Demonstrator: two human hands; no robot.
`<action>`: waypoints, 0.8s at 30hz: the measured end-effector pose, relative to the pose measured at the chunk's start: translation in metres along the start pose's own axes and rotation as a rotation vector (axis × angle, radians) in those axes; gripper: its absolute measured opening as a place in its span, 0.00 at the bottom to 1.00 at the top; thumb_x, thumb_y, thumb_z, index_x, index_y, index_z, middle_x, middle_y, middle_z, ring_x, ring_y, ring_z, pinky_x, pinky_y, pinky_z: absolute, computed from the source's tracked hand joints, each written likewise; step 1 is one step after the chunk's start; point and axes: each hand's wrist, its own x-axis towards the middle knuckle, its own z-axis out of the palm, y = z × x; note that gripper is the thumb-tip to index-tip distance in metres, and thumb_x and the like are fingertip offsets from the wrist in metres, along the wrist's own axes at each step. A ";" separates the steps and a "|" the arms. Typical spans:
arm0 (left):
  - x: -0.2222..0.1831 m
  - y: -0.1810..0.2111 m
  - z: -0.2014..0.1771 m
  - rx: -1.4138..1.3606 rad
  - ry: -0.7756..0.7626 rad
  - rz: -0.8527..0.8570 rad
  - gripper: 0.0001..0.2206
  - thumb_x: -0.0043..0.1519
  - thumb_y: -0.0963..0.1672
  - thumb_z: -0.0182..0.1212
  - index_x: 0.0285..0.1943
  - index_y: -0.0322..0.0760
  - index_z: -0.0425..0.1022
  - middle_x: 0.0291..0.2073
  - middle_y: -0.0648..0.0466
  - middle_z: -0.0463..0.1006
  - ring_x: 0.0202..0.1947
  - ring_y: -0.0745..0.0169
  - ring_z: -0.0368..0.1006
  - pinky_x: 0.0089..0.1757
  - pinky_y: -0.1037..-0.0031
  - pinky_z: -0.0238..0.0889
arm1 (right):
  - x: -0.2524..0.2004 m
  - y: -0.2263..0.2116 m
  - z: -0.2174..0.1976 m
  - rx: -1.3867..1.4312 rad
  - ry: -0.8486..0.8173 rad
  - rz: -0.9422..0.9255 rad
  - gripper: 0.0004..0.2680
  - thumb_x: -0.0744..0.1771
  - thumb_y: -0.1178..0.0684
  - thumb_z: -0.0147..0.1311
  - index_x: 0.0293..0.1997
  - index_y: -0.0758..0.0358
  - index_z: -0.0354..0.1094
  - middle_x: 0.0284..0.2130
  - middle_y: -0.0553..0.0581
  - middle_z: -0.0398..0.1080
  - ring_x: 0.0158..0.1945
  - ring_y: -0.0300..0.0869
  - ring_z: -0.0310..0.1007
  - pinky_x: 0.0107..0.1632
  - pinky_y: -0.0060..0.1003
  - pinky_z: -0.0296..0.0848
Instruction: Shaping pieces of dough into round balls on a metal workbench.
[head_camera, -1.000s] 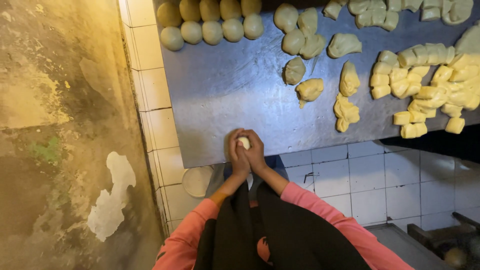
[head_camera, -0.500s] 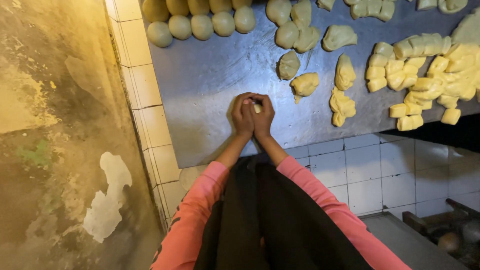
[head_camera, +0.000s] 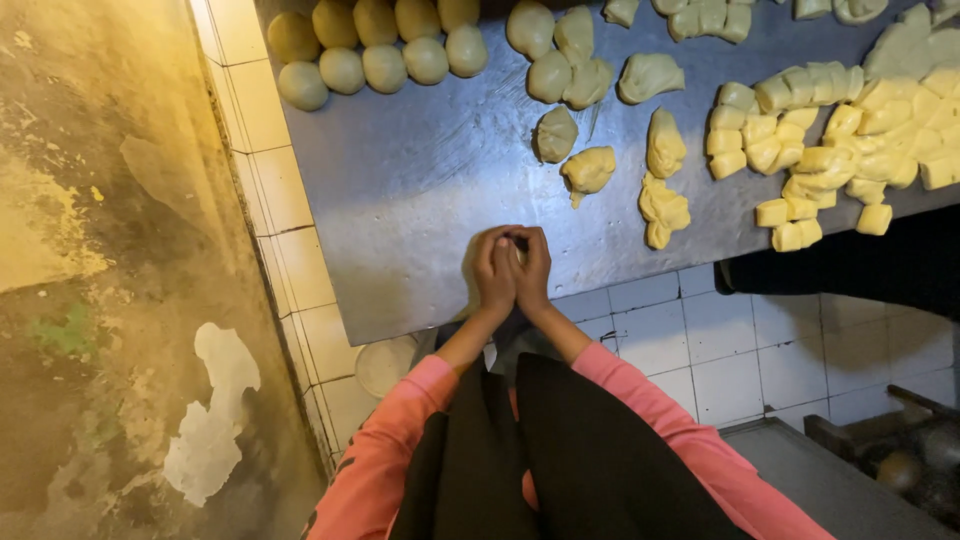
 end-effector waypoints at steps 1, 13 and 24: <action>0.002 -0.007 -0.004 0.001 0.001 0.005 0.12 0.70 0.42 0.48 0.52 0.33 0.77 0.48 0.48 0.78 0.52 0.54 0.73 0.56 0.66 0.66 | 0.004 -0.001 0.010 0.003 0.000 -0.004 0.06 0.68 0.57 0.57 0.47 0.65 0.66 0.40 0.57 0.69 0.43 0.46 0.72 0.49 0.37 0.72; 0.006 0.053 -0.082 0.258 -0.443 0.189 0.25 0.67 0.46 0.53 0.71 0.28 0.59 0.68 0.38 0.62 0.69 0.41 0.57 0.65 0.59 0.50 | 0.042 -0.025 -0.016 0.085 -0.177 -0.156 0.03 0.69 0.62 0.52 0.45 0.67 0.68 0.44 0.59 0.67 0.49 0.45 0.70 0.53 0.36 0.70; 0.071 0.038 -0.070 0.817 -1.119 0.289 0.20 0.53 0.41 0.68 0.56 0.44 0.76 0.51 0.45 0.74 0.56 0.43 0.68 0.55 0.61 0.63 | 0.244 -0.028 -0.076 -0.189 -0.210 -0.222 0.06 0.68 0.59 0.54 0.48 0.65 0.69 0.44 0.57 0.71 0.44 0.44 0.74 0.47 0.36 0.73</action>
